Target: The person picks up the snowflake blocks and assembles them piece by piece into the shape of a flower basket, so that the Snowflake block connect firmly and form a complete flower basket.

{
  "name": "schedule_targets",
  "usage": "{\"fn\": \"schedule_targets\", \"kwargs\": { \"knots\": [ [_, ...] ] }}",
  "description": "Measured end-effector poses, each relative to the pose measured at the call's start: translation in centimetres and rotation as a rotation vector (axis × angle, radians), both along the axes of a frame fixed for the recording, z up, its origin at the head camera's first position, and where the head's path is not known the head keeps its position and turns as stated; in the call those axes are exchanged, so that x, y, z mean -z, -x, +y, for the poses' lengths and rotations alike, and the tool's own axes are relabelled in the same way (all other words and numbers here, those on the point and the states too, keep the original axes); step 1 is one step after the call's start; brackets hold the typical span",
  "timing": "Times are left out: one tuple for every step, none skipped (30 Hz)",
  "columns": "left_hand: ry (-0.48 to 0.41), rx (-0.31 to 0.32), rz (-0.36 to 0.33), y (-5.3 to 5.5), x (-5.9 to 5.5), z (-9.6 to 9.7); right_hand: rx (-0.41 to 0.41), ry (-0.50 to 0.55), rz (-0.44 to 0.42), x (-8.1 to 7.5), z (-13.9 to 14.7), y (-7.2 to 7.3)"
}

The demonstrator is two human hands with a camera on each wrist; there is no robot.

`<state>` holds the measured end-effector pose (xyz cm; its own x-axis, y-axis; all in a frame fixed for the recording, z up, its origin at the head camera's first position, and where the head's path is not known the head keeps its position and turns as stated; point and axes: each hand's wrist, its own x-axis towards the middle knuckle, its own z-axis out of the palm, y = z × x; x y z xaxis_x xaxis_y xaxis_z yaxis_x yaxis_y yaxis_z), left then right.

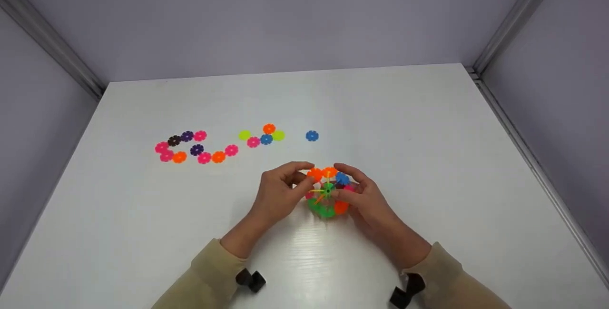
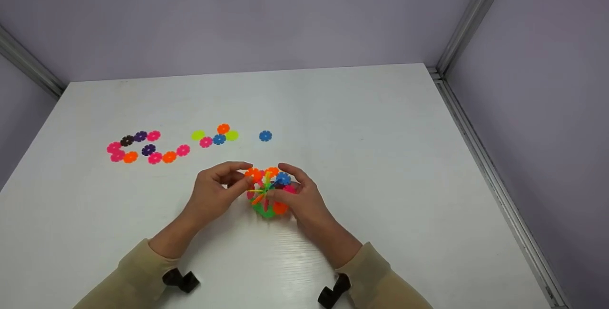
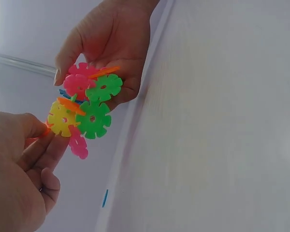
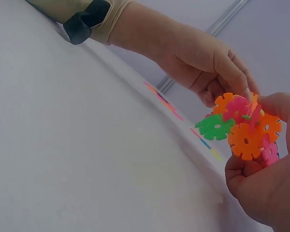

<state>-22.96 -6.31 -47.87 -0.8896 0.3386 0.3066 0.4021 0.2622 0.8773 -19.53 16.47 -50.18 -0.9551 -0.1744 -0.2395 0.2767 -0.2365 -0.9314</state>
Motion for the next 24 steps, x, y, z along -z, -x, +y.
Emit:
{"fn": "schedule_targets", "kwargs": {
  "knots": [
    [0.005,0.009,0.003,0.0,0.0,0.0,0.010,0.004,-0.005,0.0,0.0,0.0],
    [0.011,0.019,0.007,0.1,-0.1,-0.1,0.020,0.012,-0.010,0.0,-0.1,0.0],
    [0.018,0.029,0.011,0.2,-0.1,-0.2,0.027,0.022,-0.013,0.1,-0.1,0.0],
    [0.026,0.035,0.016,0.2,-0.2,-0.3,0.031,0.030,-0.013,0.1,-0.1,0.0],
    [0.034,0.038,0.023,0.3,-0.3,-0.4,0.031,0.035,-0.013,0.1,-0.2,0.1],
    [0.043,0.038,0.029,0.5,-0.4,-0.5,0.033,0.036,-0.013,0.1,-0.2,0.1],
    [0.048,0.035,0.034,0.8,-0.5,-0.6,0.035,0.035,-0.017,0.2,-0.2,0.1],
    [0.056,0.025,0.038,1.2,-0.6,-0.8,0.034,0.038,-0.017,0.2,-0.3,0.1],
    [0.064,0.013,0.044,1.6,-0.7,-0.9,0.032,0.042,-0.019,0.2,-0.3,0.1],
    [0.071,-0.002,0.048,2.3,-0.8,-1.0,0.032,0.038,-0.021,0.2,-0.3,0.2],
    [0.079,-0.016,0.048,3.0,-0.8,-1.1,0.035,0.036,-0.024,0.2,-0.3,0.2],
    [0.088,-0.026,0.047,3.9,-0.8,-1.2,0.038,0.039,-0.027,0.2,-0.3,0.2],
    [0.100,-0.034,0.041,4.8,-0.8,-1.2,0.039,0.035,-0.030,0.2,-0.3,0.3],
    [0.114,-0.038,0.030,5.9,-0.7,-1.2,0.040,0.037,-0.033,0.3,-0.3,0.3],
    [0.126,-0.034,0.018,6.9,-0.6,-1.1,0.041,0.030,-0.037,0.3,-0.3,0.3],
    [0.137,-0.028,-0.002,7.9,-0.5,-1.0,0.044,0.021,-0.042,0.3,-0.3,0.3],
    [0.150,-0.018,-0.023,8.8,-0.3,-0.9,0.044,0.019,-0.045,0.4,-0.3,0.3],
    [0.164,-0.009,-0.048,9.7,-0.1,-0.7,0.042,0.020,-0.049,0.4,-0.3,0.3],
    [0.178,-0.001,-0.080,10.5,0.0,-0.5,0.040,0.017,-0.050,0.4,-0.3,0.3],
    [0.192,0.008,-0.115,11.2,0.2,-0.3,0.033,0.023,-0.048,0.4,-0.2,0.3],
    [0.208,0.013,-0.149,11.8,0.4,0.0,0.025,0.025,-0.044,0.4,-0.3,0.2],
    [0.223,0.015,-0.183,12.3,0.5,0.2,0.019,0.033,-0.043,0.3,-0.3,0.2],
    [0.242,0.014,-0.208,12.7,0.7,0.5,0.010,0.040,-0.039,0.2,-0.3,0.1],
    [0.258,0.011,-0.231,13.1,0.7,0.7,0.002,0.047,-0.036,0.2,-0.3,0.0]
  ]
}}
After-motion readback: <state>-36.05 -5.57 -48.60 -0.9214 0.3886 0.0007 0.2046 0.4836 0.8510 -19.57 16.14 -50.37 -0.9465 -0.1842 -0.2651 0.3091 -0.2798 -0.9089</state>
